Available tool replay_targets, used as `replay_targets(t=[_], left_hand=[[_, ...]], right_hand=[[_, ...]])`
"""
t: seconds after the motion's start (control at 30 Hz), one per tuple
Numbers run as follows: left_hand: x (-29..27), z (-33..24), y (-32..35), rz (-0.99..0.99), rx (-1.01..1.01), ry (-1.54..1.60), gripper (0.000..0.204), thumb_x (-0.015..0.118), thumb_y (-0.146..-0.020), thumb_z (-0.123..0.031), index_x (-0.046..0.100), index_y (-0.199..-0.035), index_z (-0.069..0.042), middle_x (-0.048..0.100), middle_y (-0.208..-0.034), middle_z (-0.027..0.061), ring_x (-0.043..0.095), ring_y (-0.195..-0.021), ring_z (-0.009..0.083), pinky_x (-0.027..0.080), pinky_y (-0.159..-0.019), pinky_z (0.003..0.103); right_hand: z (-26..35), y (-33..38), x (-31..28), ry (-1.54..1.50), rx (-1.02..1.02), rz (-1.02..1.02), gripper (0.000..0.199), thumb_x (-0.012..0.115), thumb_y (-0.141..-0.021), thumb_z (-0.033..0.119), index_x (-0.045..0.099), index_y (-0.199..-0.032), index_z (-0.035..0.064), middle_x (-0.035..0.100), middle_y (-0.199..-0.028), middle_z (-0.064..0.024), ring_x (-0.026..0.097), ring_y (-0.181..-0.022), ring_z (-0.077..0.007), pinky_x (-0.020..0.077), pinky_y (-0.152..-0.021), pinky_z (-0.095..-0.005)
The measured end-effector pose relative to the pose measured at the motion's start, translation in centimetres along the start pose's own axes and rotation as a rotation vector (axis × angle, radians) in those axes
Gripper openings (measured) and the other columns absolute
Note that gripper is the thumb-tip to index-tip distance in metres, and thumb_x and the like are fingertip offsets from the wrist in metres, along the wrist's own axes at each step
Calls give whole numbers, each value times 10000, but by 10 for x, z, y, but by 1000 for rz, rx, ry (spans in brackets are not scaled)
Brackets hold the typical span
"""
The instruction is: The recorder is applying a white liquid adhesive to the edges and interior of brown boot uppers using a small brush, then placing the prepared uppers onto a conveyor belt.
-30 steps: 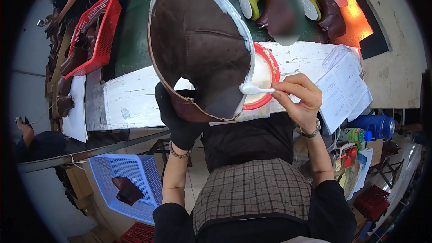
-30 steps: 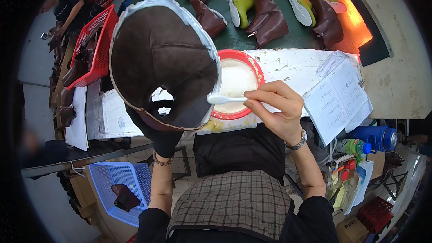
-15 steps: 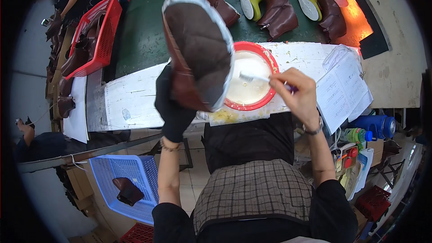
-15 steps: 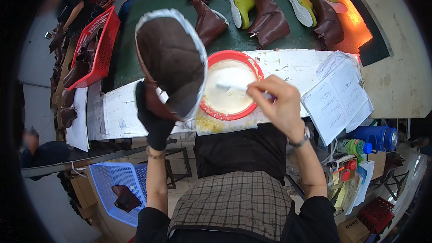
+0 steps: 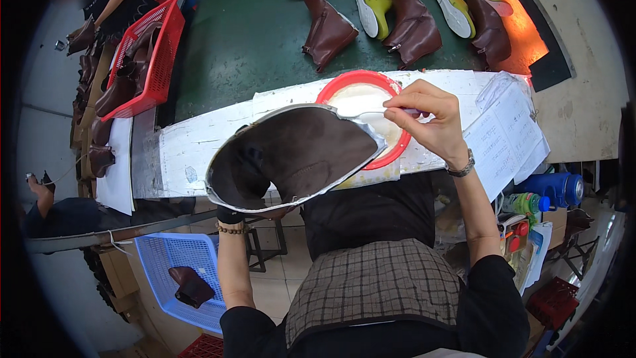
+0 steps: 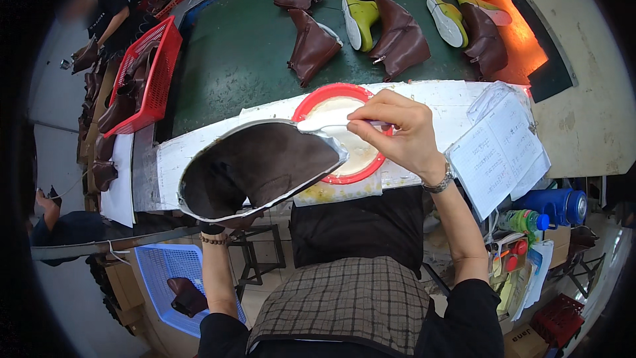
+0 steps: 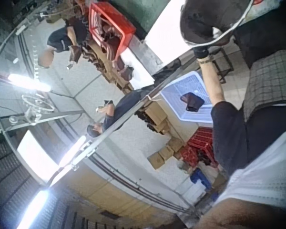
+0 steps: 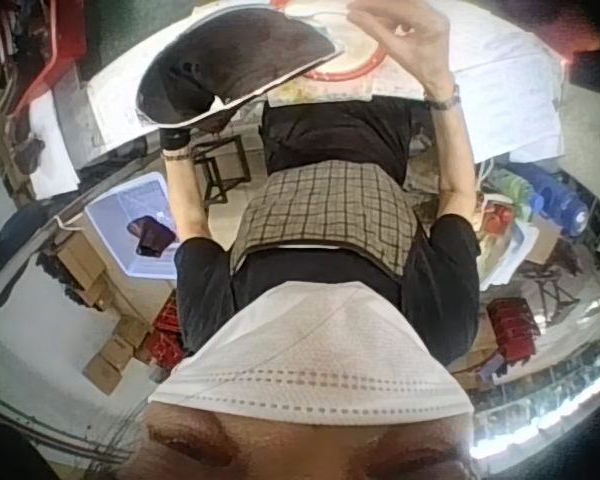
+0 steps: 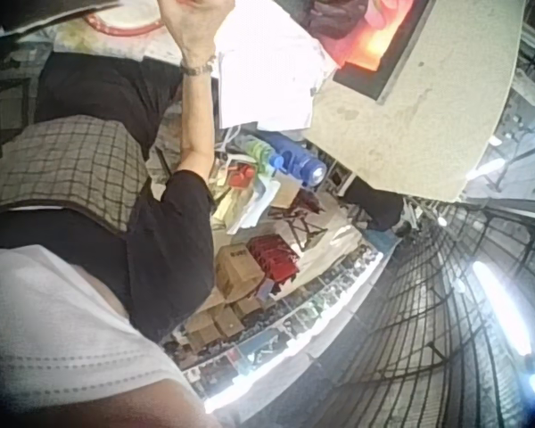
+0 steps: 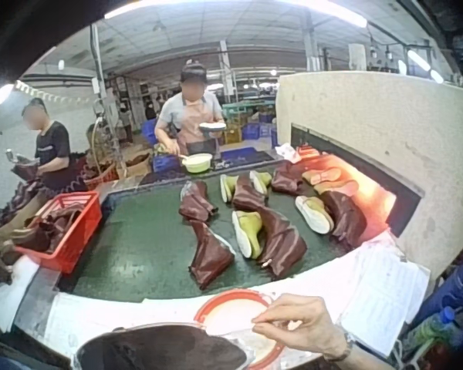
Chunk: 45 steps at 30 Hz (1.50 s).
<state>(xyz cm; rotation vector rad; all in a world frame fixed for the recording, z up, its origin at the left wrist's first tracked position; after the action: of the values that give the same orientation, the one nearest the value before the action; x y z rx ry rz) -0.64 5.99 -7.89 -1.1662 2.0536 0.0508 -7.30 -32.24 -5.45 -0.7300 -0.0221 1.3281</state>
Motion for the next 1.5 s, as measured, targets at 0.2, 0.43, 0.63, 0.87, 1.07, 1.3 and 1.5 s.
replay_targets(t=[0.2,0.43,0.63,0.87,1.07,1.3,1.5], left_hand=[[-6,12,10,150,41,-72,866,802,-797,-160,350,-1522,-19,526,-1445,147,568,-1250,287,485,-1031,399],[26,13,-8,346,78,-147,865,805,-796,-160,351,-1517,-11,511,-1463,156,554,-1272,302,477,-1046,397],[39,-9,-9,335,-40,100,775,754,-801,-117,398,-1475,26,556,-1398,220,596,-1212,379,487,-1042,447],[38,-8,1,293,-328,584,777,752,-777,-120,410,-1456,41,558,-1393,221,589,-1225,381,475,-1063,460],[46,-3,4,255,-517,980,778,750,-757,-123,421,-1440,54,560,-1389,223,583,-1236,384,465,-1080,471],[45,10,25,150,-737,1434,781,748,-733,-126,434,-1421,69,562,-1384,224,576,-1249,386,453,-1101,485],[18,82,-82,-102,-656,1887,620,533,-876,-177,411,-1448,29,535,-1419,229,547,-1294,398,548,-987,501]], right_hand=[[4,10,-7,72,61,49,102,818,-791,43,774,-883,35,698,-816,-31,596,-654,-77,450,-557,-228],[10,-18,0,-40,-129,125,132,818,-780,29,780,-906,29,703,-815,-54,640,-702,-117,483,-586,-251],[17,-32,-9,0,-199,246,143,826,-766,34,779,-901,30,703,-810,-59,651,-709,-135,493,-595,-264],[23,-53,-3,19,-300,375,190,842,-741,31,779,-920,31,699,-825,-69,652,-717,-159,500,-603,-276],[16,-69,26,28,-428,378,102,826,-766,106,763,-843,84,706,-819,-40,677,-714,-203,523,-596,-308],[-19,-77,11,5,-86,84,140,728,-862,20,747,-995,-19,676,-848,-79,622,-741,-130,469,-643,-257],[-132,20,-24,-258,594,-250,224,467,-1077,198,601,-1098,19,500,-704,42,407,-481,-21,311,-426,-199]])
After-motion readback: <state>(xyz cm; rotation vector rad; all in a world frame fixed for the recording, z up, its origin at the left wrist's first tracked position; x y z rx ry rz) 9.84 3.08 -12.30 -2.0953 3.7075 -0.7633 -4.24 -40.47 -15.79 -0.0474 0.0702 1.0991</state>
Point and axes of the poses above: each hand's wrist, its own y-axis away from the middle knuckle, its own x-axis out of the palm, z = x × y, the point moved 1 cm from there along -y, towards the middle knuckle
